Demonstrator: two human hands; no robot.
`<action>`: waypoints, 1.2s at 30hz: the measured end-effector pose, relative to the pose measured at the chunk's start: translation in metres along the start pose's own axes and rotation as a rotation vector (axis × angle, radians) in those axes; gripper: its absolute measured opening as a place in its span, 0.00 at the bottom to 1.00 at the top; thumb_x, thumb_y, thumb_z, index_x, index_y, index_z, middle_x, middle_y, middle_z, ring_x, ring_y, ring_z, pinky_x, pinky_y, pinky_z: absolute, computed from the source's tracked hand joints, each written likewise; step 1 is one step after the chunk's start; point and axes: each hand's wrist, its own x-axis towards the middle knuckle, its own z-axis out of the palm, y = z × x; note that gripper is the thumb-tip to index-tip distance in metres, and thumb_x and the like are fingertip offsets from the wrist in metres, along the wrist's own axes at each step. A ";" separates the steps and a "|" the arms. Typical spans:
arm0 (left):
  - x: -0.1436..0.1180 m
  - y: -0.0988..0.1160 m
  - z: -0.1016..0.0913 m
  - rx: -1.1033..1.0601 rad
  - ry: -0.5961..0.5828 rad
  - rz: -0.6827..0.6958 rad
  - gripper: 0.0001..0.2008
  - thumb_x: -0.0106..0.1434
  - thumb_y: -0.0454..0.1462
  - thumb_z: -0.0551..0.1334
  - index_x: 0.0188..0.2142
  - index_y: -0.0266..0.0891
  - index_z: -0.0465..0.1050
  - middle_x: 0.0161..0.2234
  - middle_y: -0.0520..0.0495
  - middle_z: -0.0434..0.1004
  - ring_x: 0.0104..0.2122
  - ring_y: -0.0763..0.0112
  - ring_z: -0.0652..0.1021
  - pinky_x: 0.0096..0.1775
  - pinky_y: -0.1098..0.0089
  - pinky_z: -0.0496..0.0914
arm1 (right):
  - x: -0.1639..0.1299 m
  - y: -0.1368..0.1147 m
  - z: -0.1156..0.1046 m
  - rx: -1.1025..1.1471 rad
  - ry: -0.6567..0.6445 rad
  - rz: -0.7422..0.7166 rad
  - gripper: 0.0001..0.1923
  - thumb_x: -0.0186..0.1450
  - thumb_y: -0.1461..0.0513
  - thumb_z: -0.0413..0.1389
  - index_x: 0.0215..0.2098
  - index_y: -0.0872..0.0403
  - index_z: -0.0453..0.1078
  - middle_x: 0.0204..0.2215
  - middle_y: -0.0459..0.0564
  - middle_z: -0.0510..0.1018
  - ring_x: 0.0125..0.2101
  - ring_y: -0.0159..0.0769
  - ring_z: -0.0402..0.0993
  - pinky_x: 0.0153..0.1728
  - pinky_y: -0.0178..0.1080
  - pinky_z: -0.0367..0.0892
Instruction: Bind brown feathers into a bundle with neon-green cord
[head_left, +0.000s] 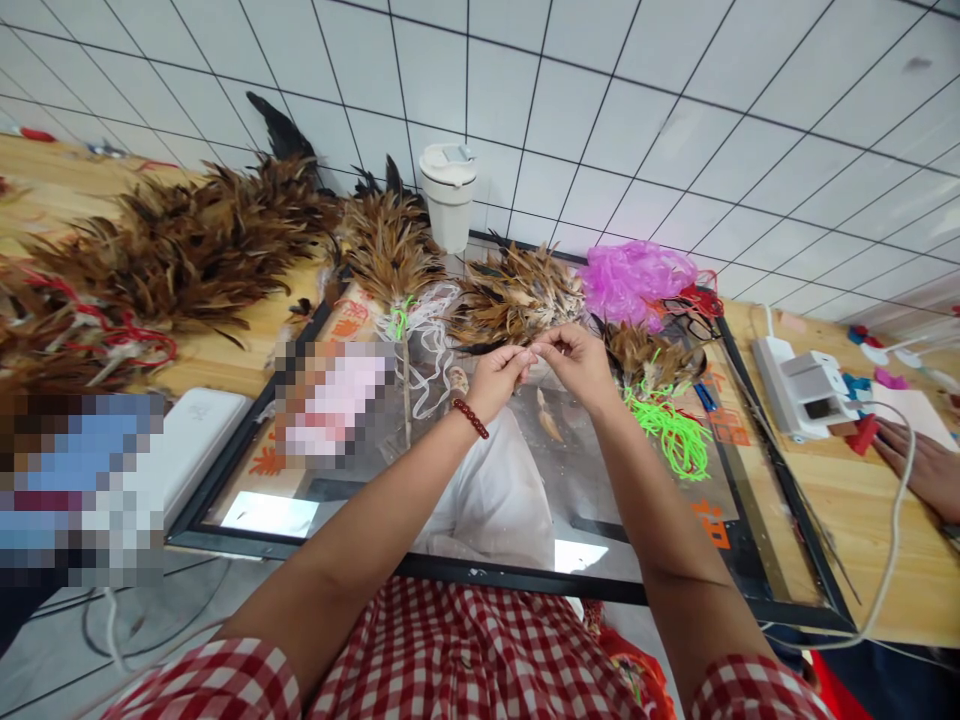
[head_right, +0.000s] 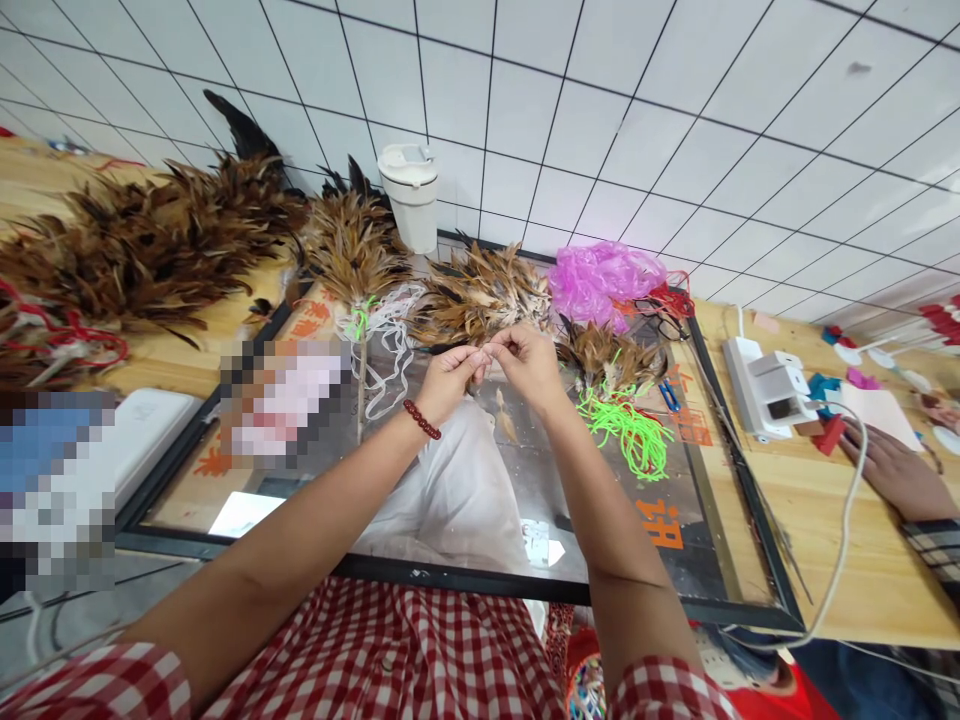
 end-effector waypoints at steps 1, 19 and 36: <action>0.001 0.000 0.000 -0.014 0.040 0.002 0.17 0.55 0.49 0.65 0.24 0.36 0.73 0.17 0.54 0.65 0.20 0.79 0.65 0.25 0.74 0.59 | 0.000 0.001 -0.003 -0.082 -0.051 0.048 0.06 0.59 0.61 0.57 0.29 0.55 0.75 0.27 0.49 0.77 0.29 0.33 0.69 0.33 0.35 0.62; 0.003 -0.003 0.002 -0.063 0.191 -0.017 0.11 0.54 0.43 0.67 0.27 0.36 0.75 0.23 0.53 0.74 0.24 0.79 0.71 0.30 0.76 0.66 | 0.001 0.011 0.002 0.474 -0.362 0.162 0.10 0.56 0.56 0.59 0.29 0.56 0.73 0.27 0.47 0.78 0.27 0.31 0.72 0.32 0.35 0.67; 0.001 0.002 0.000 -0.089 -0.043 -0.079 0.14 0.56 0.43 0.65 0.23 0.35 0.69 0.18 0.54 0.67 0.19 0.80 0.69 0.24 0.76 0.65 | -0.002 0.005 0.014 0.044 0.069 -0.174 0.05 0.63 0.64 0.54 0.33 0.54 0.72 0.29 0.48 0.76 0.32 0.34 0.72 0.37 0.37 0.66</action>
